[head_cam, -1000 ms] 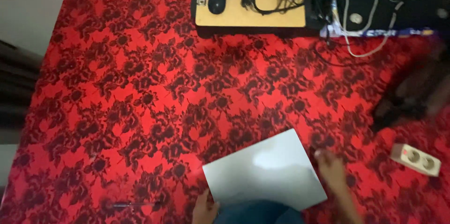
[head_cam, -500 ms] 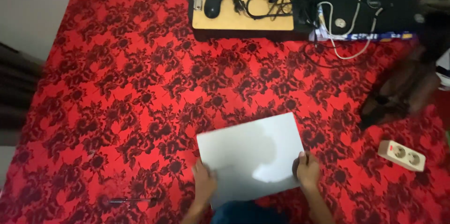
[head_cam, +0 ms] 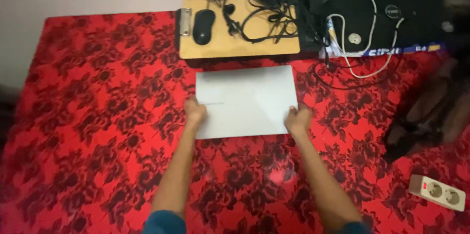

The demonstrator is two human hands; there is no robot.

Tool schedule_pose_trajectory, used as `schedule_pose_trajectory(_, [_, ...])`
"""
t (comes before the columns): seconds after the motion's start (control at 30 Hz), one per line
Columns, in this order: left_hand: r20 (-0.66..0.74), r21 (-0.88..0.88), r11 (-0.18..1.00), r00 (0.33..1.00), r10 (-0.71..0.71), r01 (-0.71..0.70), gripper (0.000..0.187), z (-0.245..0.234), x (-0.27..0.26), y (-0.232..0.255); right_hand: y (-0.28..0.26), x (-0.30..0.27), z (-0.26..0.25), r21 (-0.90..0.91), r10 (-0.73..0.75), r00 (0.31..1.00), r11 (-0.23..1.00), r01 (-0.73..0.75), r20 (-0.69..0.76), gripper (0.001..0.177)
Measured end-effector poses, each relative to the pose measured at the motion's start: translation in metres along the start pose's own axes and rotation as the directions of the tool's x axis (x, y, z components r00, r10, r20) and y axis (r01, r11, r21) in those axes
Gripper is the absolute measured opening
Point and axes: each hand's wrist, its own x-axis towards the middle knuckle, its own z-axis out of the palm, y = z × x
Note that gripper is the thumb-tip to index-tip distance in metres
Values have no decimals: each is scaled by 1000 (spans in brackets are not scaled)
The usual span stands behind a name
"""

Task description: The person clears a cluttered desk by moving a glass, a cloth, and an ashtray to a nearby cabinet and window sill. They then fold papers, place them in a folder, and coil a power cable and adapter, arranging them on a clipboard. Finally, they move a power strip and a water bottle to the cabinet.

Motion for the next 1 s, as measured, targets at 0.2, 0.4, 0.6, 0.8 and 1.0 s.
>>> schedule_pose_trajectory(0.2, [-15, 222, 973, 998, -58, 60, 44, -8, 31, 11, 4, 22, 28, -137, -21, 997, 991, 10, -78, 31])
schedule_pose_trajectory(0.4, [-36, 426, 904, 999, 7, 9, 47, -32, -15, 51, 9, 8, 15, -65, -183, 981, 982, 179, -65, 37])
schedule_pose_trajectory(0.6, [4, 432, 756, 840, 543, -491, 60, -25, -175, 11, 15, -111, -74, 243, -300, 950, 931, 271, 89, 58])
schedule_pose_trajectory(0.8, [585, 587, 142, 539, 606, -797, 44, -13, -463, -55, 79, -336, -125, 375, -500, 865, 807, 456, 26, 10])
schedule_pose_trajectory(1.0, [489, 747, 59, 607, 626, -662, 69, 17, -600, -170, 101, -510, -113, 52, -650, 742, 757, 651, 165, 24])
